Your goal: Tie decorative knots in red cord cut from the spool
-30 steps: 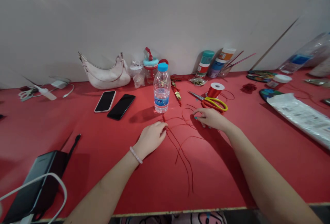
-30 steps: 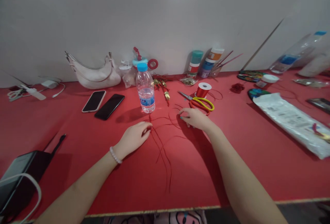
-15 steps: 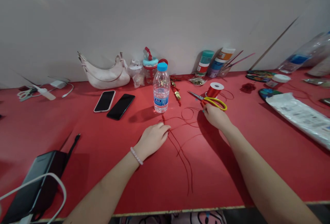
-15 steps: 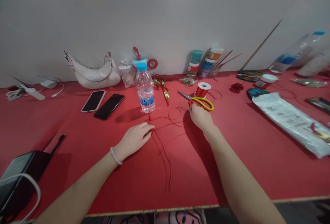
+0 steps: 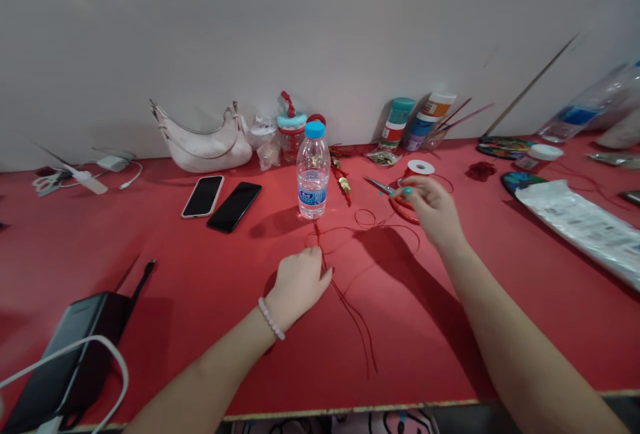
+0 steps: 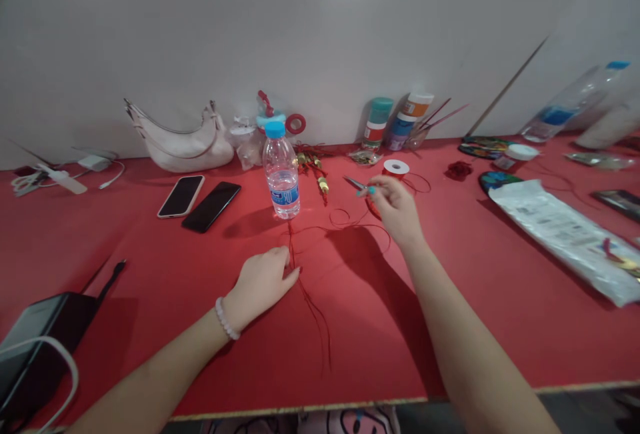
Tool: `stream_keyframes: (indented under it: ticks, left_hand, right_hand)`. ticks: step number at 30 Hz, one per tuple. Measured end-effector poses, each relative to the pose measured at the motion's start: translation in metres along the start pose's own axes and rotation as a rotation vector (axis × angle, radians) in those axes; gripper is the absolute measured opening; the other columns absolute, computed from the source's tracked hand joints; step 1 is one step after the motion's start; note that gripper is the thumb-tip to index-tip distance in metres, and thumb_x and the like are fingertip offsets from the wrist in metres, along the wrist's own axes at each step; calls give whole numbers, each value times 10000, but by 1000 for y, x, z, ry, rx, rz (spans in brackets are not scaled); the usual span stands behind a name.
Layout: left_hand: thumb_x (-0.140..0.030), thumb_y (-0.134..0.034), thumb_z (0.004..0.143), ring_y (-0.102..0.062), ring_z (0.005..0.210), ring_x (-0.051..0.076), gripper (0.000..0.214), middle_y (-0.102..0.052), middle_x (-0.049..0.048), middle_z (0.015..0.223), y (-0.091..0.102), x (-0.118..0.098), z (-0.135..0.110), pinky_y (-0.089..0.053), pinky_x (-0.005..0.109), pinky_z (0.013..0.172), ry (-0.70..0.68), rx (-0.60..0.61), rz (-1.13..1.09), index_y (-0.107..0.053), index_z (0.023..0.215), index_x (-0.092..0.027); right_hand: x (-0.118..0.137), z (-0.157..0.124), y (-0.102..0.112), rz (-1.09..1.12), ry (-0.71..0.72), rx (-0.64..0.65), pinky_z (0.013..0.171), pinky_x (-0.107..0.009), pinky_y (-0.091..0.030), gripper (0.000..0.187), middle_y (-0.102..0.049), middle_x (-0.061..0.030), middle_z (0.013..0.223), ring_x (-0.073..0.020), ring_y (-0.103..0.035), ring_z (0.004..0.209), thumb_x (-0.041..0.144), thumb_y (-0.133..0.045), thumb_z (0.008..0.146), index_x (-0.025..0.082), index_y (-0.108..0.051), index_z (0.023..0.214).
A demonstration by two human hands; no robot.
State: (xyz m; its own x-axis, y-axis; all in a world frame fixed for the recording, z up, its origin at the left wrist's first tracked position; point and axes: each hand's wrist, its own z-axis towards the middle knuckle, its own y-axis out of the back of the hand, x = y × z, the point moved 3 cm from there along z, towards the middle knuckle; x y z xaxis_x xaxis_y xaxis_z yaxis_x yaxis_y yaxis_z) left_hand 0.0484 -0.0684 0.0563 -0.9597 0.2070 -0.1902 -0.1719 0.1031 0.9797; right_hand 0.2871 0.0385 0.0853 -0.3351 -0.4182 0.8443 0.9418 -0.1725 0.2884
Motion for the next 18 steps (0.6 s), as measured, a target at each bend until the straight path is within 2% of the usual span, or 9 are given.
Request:
stream_keyframes:
  ticks: [2,5,7,9,11,18]
  left_hand:
    - [-383,-478,856,-642,749,254,262,-633,124,851,-1,1,-1,-448,303,587,67,0,26,-547,918,-138]
    - [-343,-456,869,-648,758,260,241,-627,140,881,0,2,0,-453,299,578,94,-11,48,-520,952,-126]
    - [-335,-443,875,-650,762,258,238,-626,141,884,0,3,0,-454,293,577,102,-19,59,-506,966,-124]
    - [-340,-444,876,-652,763,256,245,-628,141,882,0,4,1,-455,289,579,114,-19,66,-498,975,-122]
    - [-336,-446,876,-653,759,252,244,-628,141,883,0,5,1,-454,286,579,126,-17,71,-493,982,-122]
    - [-316,-445,874,-648,770,260,236,-624,145,940,0,8,2,-457,306,582,114,-40,47,-495,1003,-125]
  right_hand:
    - [11,-7,-14,-123,23,330,727,-318,-445,151,-666,-48,806,-189,-618,778,338,-530,788,219,-588,861]
    - [20,-27,-37,-282,20,815,629,-272,-416,137,-654,-13,692,-151,-577,640,259,-505,772,212,-632,794]
    - [24,-40,-50,-395,37,979,563,-246,-370,137,-618,14,614,-125,-523,558,177,-491,725,213,-622,743]
    - [28,-47,-59,-507,93,998,525,-235,-316,128,-586,26,586,-108,-472,522,136,-484,676,211,-587,679]
    - [30,-51,-65,-575,132,963,501,-233,-271,100,-562,31,571,-98,-428,500,135,-478,664,208,-543,642]
    - [36,-50,-66,-618,142,818,502,-234,-233,52,-532,34,551,-91,-384,480,156,-464,651,204,-481,636]
